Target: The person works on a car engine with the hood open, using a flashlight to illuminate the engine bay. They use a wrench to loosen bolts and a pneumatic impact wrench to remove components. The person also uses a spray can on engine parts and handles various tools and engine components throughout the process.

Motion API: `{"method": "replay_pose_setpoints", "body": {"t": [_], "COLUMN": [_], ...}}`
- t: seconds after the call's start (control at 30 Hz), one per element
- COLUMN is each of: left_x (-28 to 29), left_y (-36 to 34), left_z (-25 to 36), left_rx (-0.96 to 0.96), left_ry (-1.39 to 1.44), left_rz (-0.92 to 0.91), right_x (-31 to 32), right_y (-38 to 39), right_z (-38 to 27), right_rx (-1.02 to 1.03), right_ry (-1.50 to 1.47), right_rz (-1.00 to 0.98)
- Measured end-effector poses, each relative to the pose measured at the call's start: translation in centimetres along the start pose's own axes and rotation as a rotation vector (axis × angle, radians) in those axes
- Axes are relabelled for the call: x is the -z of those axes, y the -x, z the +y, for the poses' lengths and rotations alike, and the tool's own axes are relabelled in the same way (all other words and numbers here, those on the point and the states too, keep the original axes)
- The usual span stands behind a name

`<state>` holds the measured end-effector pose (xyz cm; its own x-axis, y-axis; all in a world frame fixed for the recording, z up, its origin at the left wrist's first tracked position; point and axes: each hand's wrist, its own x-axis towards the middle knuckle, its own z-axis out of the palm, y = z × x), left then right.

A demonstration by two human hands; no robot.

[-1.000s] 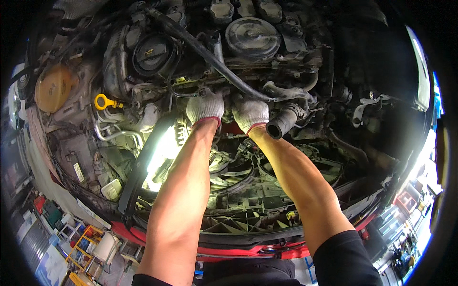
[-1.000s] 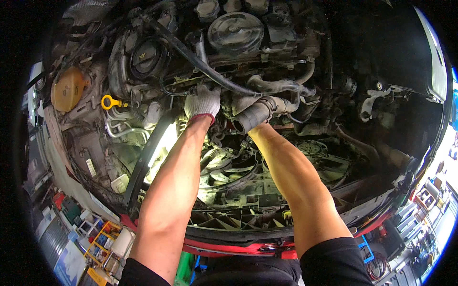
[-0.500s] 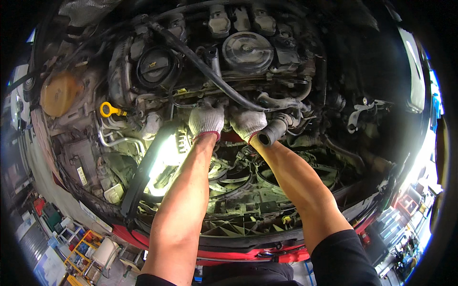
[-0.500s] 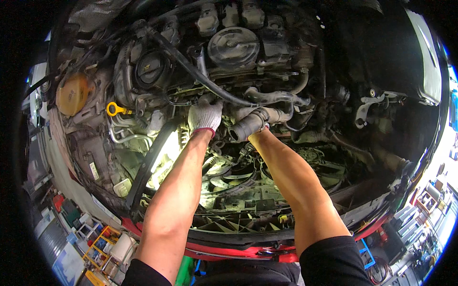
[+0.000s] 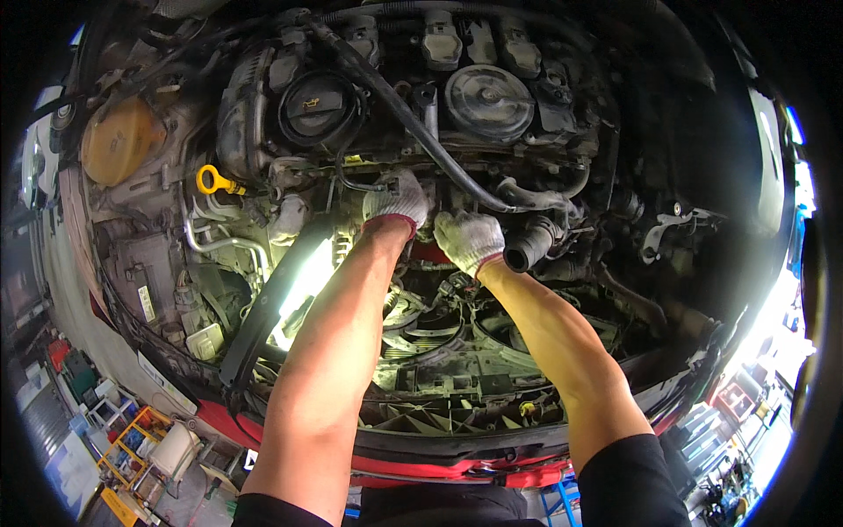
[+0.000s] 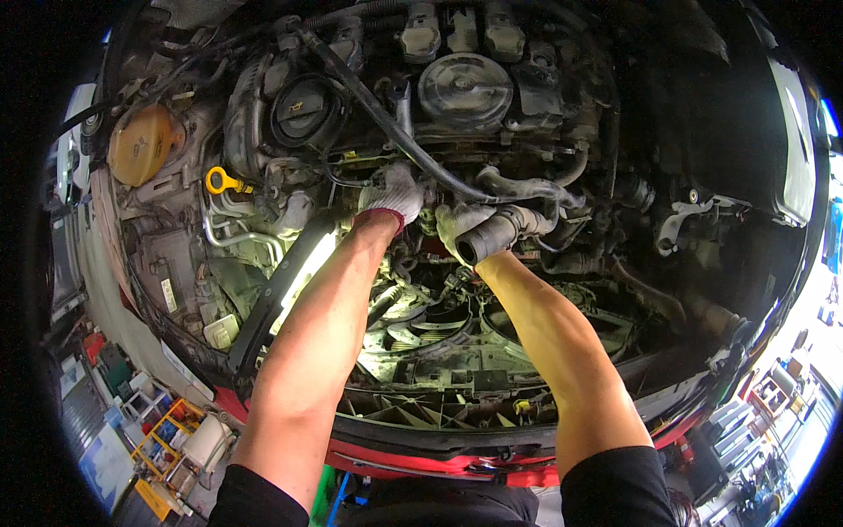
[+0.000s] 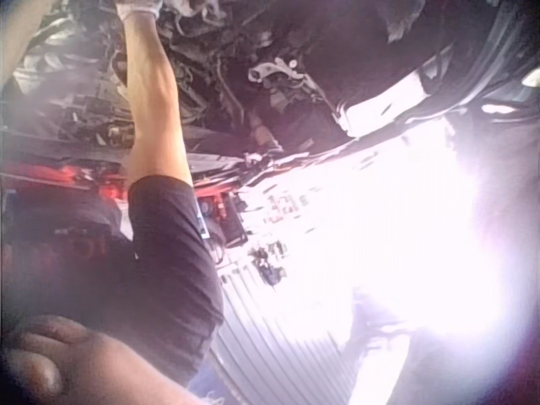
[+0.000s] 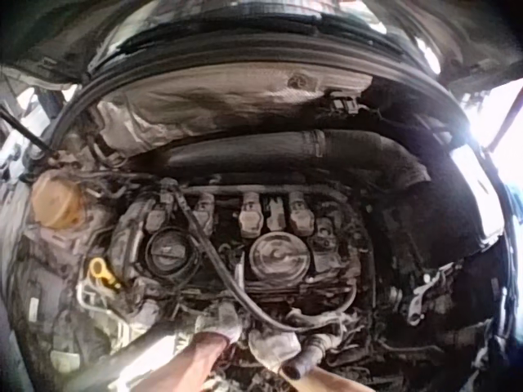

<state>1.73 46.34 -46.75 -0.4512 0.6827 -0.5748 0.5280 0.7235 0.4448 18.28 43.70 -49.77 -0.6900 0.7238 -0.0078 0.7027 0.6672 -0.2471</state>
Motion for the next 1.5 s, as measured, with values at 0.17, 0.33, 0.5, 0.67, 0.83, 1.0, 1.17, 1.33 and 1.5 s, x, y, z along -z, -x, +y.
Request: {"method": "replay_pose_setpoints", "body": {"t": [0.17,0.33,0.5,0.67,0.83,1.0,1.17,1.33,1.5], "left_x": [1.5,1.9,3.3,1.4,3.3,14.2,20.6,17.2,14.3], "left_y": [1.9,-1.7,0.3,2.0,1.7,16.6,38.3,49.9,55.5], "left_z": [2.4,0.6,2.6,2.6,-0.1,3.5,1.3,-3.9,-7.2], "left_rx": [0.11,-0.035,-0.057,-0.16,-0.37,-0.344,-0.992,-1.107,-1.05], "left_ry": [-0.006,-0.422,-0.389,-0.427,-0.532,-0.1,0.185,0.149,-0.166], "left_rz": [-0.135,-0.378,-0.45,-0.245,-0.194,-0.605,-0.526,-0.232,-0.197], "right_x": [2.1,5.8,13.8,21.4,24.6,30.4,33.3,30.9,27.4], "right_y": [1.9,2.3,3.8,5.3,8.0,15.8,25.7,33.0,38.9], "right_z": [1.9,1.4,-1.0,-4.1,-7.4,-9.6,-15.6,-22.4,-25.8], "right_rx": [0.02,-0.078,-0.418,-0.506,-0.315,-0.444,-0.489,-0.453,-0.847], "right_ry": [-0.234,-0.719,-0.784,-1.23,-1.37,-1.727,-2.122,-2.576,-2.635], "right_rz": [-0.087,-0.057,-0.257,-0.236,0.012,0.063,-0.226,-0.281,-0.252]}}
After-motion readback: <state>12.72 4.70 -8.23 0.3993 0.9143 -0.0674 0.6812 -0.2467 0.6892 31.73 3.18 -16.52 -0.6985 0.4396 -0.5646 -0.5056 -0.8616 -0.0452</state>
